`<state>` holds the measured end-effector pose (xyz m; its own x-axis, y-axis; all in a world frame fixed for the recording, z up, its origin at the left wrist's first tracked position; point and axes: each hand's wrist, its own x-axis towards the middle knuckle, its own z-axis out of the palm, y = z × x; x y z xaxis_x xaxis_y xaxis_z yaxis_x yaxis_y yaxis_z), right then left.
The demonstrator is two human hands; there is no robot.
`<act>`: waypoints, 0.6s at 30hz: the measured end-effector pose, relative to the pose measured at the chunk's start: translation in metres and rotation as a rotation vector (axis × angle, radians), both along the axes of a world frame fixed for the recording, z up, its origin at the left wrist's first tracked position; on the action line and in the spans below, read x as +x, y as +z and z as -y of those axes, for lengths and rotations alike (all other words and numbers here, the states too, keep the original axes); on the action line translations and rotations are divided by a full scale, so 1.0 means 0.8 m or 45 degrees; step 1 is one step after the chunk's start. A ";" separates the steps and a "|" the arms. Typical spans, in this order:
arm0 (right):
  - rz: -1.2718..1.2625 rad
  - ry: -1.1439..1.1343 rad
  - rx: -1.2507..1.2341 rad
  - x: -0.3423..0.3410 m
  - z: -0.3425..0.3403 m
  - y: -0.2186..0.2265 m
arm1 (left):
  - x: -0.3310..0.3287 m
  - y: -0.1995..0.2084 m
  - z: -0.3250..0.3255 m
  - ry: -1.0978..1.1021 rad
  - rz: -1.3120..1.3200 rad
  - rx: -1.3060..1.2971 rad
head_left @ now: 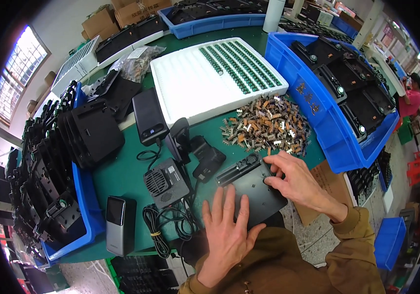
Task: The person picks up a black plastic housing from a blue bin, places it on the table, and inserts a small green component and a metal contact into it by hand. After finishing, the person places the housing back into the blue bin and repeats the process with another housing.
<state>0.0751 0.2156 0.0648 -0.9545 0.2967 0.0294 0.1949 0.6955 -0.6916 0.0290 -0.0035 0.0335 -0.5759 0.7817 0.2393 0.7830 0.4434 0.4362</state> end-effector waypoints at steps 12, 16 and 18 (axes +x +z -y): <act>0.320 0.232 0.425 -0.019 -0.008 0.031 | -0.006 -0.007 0.015 -0.029 0.086 0.102; 0.322 0.171 0.100 -0.026 -0.010 0.025 | -0.010 -0.007 0.021 -0.072 0.170 0.152; 0.306 0.083 -0.062 -0.025 -0.008 0.024 | -0.011 -0.005 0.019 -0.065 0.193 0.161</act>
